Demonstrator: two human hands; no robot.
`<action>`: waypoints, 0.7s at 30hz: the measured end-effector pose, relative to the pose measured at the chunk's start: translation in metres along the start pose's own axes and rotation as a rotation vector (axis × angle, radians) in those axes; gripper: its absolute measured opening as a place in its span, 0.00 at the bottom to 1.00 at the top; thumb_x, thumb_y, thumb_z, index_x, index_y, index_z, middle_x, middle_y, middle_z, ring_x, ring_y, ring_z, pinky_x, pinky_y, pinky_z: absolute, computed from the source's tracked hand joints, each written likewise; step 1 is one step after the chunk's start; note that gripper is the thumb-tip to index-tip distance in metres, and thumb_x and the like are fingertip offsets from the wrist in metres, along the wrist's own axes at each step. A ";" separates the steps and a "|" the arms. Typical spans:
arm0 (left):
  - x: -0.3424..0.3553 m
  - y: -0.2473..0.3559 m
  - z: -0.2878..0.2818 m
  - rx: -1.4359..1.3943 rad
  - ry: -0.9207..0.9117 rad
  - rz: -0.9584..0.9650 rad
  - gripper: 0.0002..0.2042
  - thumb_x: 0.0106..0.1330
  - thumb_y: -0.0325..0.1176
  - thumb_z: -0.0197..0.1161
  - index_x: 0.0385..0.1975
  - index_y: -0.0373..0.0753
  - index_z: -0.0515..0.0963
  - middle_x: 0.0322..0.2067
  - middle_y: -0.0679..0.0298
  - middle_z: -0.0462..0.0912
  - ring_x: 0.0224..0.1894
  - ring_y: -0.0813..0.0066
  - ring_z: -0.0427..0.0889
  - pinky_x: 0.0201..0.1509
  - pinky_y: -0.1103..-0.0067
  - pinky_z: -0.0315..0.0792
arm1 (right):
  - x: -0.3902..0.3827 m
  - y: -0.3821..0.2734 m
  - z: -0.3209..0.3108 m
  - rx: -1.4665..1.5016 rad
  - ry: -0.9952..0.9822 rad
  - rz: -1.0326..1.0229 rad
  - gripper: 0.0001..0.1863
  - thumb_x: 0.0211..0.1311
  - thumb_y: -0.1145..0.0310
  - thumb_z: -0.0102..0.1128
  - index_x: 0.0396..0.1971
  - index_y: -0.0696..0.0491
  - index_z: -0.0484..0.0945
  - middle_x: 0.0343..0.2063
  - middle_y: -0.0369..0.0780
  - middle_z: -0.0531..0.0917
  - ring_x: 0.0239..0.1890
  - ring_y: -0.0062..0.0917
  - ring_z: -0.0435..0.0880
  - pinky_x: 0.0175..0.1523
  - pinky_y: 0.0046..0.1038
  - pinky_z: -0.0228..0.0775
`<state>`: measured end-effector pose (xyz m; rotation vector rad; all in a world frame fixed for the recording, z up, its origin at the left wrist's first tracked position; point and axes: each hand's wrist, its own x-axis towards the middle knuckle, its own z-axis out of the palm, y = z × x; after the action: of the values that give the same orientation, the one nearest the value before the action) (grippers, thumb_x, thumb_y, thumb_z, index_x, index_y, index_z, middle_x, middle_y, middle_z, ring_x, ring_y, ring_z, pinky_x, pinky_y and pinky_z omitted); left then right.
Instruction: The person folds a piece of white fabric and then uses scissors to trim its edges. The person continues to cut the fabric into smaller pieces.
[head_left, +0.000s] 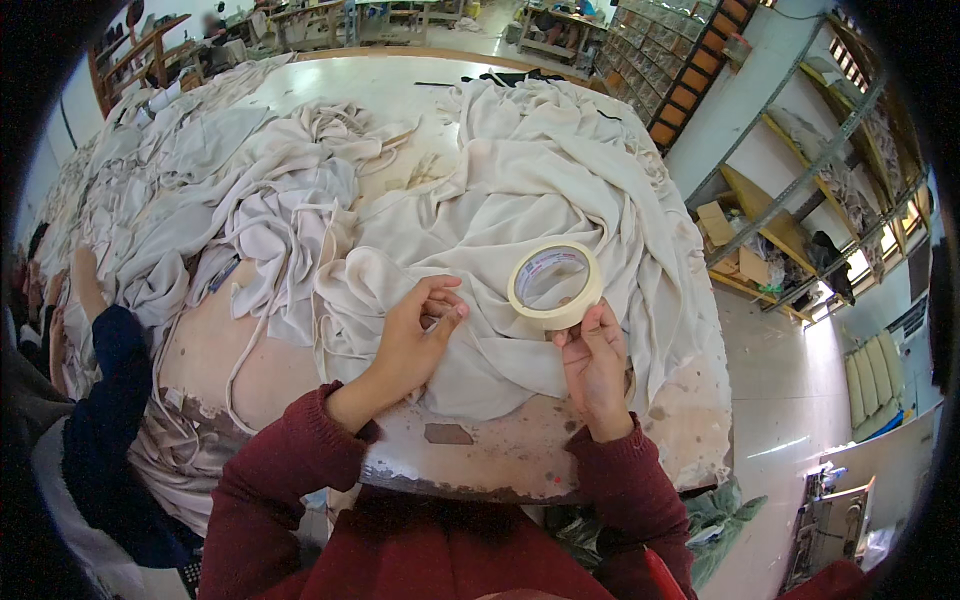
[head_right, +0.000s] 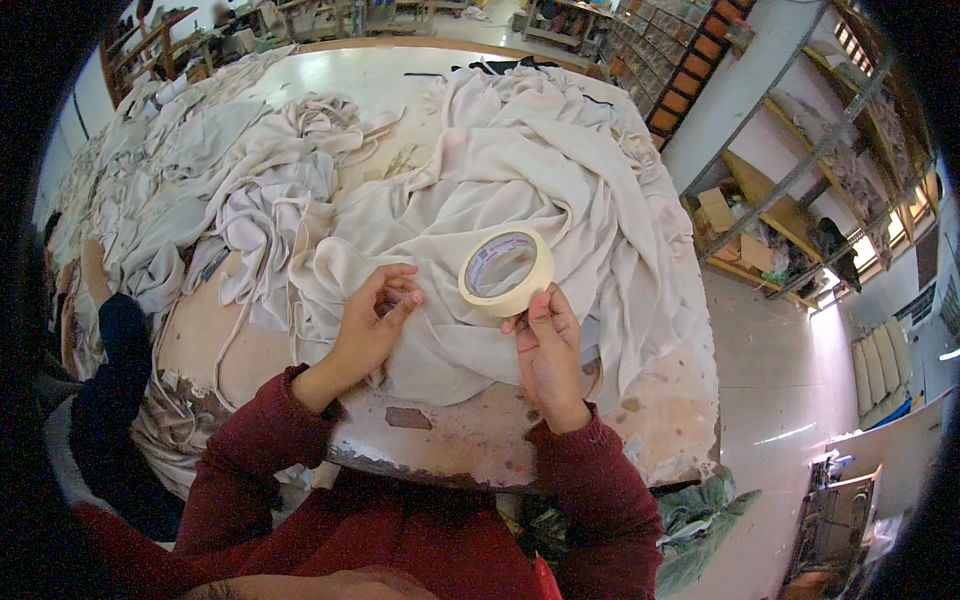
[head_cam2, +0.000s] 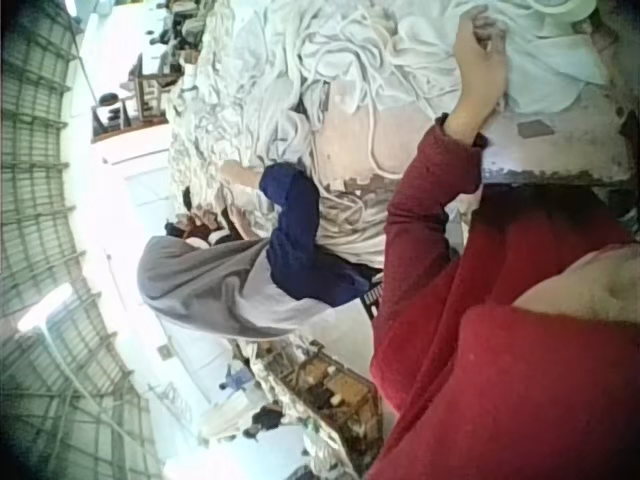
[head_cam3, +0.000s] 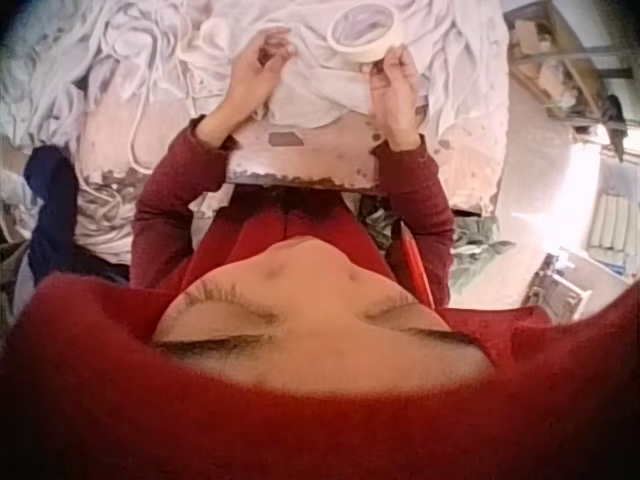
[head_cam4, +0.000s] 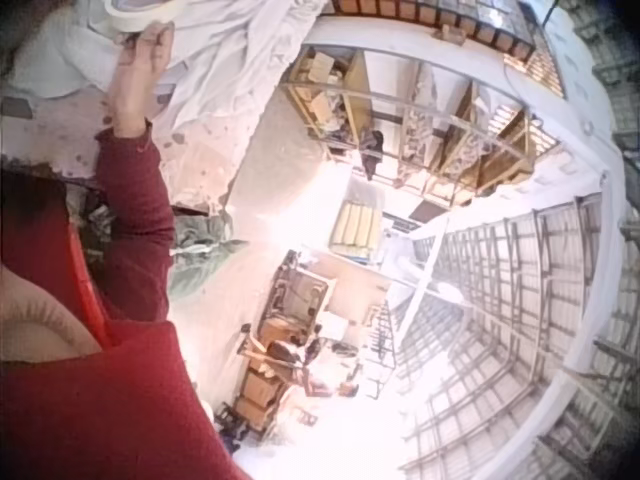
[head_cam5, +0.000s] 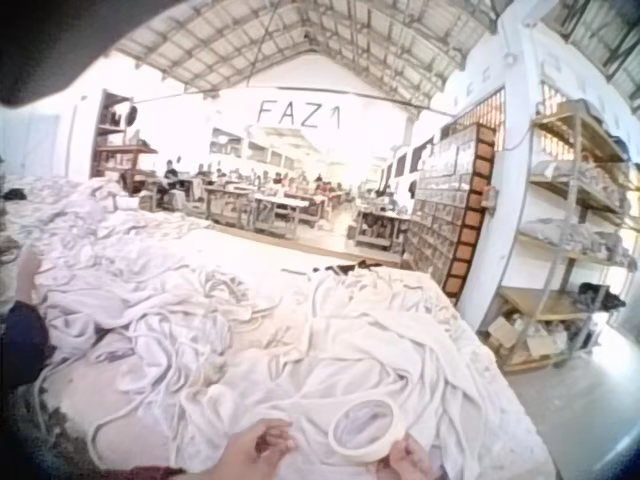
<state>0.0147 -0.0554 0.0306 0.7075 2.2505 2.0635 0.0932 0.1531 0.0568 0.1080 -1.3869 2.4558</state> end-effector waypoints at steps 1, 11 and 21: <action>0.000 0.001 0.000 -0.003 0.005 -0.026 0.16 0.67 0.33 0.63 0.52 0.36 0.73 0.37 0.67 0.78 0.40 0.82 0.75 0.46 0.82 0.68 | -0.001 -0.002 0.000 0.000 0.008 0.003 0.14 0.74 0.61 0.48 0.46 0.58 0.72 0.34 0.34 0.78 0.31 0.17 0.73 0.42 0.20 0.68; 0.016 0.131 -0.018 0.366 -0.051 0.710 0.18 0.47 0.14 0.49 0.38 0.34 0.76 0.36 0.58 0.77 0.41 0.67 0.77 0.48 0.77 0.69 | 0.012 -0.073 0.063 0.234 -0.170 0.185 0.20 0.74 0.56 0.46 0.49 0.60 0.74 0.30 0.35 0.78 0.22 0.12 0.66 0.29 0.16 0.58; 0.023 0.177 -0.019 0.198 -0.438 0.450 0.07 0.58 0.23 0.55 0.32 0.32 0.81 0.30 0.47 0.81 0.37 0.49 0.80 0.48 0.67 0.72 | 0.003 -0.112 0.133 -0.441 -0.248 0.082 0.14 0.71 0.61 0.55 0.37 0.59 0.78 0.18 0.31 0.74 0.12 0.09 0.63 0.18 0.15 0.52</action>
<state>0.0448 -0.0605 0.2073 1.6255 2.1897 1.5979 0.1126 0.0949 0.2191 0.2628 -2.0423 2.1906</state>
